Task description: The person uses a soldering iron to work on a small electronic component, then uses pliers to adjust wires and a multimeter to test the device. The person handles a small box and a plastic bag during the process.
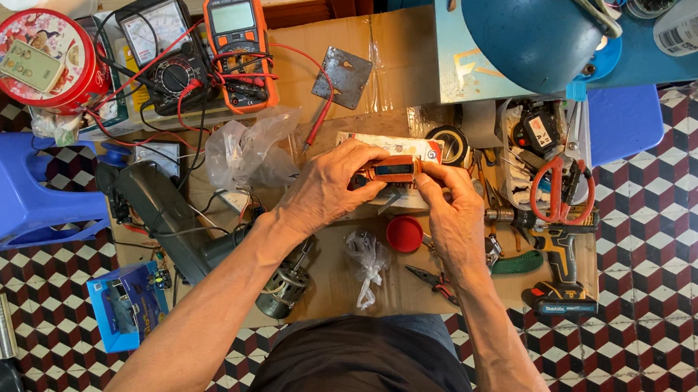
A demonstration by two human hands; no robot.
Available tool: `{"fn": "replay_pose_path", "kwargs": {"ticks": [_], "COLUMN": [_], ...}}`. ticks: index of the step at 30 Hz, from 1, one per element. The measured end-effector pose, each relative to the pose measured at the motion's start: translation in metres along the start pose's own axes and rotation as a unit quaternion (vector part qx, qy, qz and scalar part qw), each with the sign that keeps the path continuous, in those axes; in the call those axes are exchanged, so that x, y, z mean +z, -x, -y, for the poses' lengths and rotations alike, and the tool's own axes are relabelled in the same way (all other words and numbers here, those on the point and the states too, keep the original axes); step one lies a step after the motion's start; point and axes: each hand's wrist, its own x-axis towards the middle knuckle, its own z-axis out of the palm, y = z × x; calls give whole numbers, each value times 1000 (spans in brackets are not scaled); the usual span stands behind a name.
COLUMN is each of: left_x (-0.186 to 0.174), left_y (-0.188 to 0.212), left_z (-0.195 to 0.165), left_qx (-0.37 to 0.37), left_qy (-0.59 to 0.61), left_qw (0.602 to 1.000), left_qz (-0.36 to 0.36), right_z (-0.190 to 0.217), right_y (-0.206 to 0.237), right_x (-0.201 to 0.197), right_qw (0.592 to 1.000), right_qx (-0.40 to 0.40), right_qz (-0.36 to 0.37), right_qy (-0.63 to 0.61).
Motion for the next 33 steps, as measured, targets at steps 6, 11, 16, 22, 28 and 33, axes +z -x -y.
{"fn": "replay_pose_path", "kwargs": {"ticks": [6,11,16,22,28,33], "left_x": [1,-1,-3,-5,-6,-6], "left_y": [-1,1,0,0,-1,0], "left_z": [1,0,-1,-3,-4,-4], "left_qx": [19,1,-3,-17,-16,-17], "left_qy": [-22,-4,-7,-1,7,19], "left_qw": [999,1000,1000,1000,1000,1000], "left_qz": [-14,-3,-1,4,8,10], "right_z": [-1,2,4,-1,-5,-3], "right_y": [-1,-3,-12,-30,-35,-37], "right_x": [-1,-1,-3,-2,-4,-2], "right_qw": [1000,999,997,998,994,997], "right_qx": [-21,10,-68,-47,-92,-61], "right_qz": [2,-20,-19,3,37,26], "right_qy": [-17,-23,-33,-46,-49,-48]}}
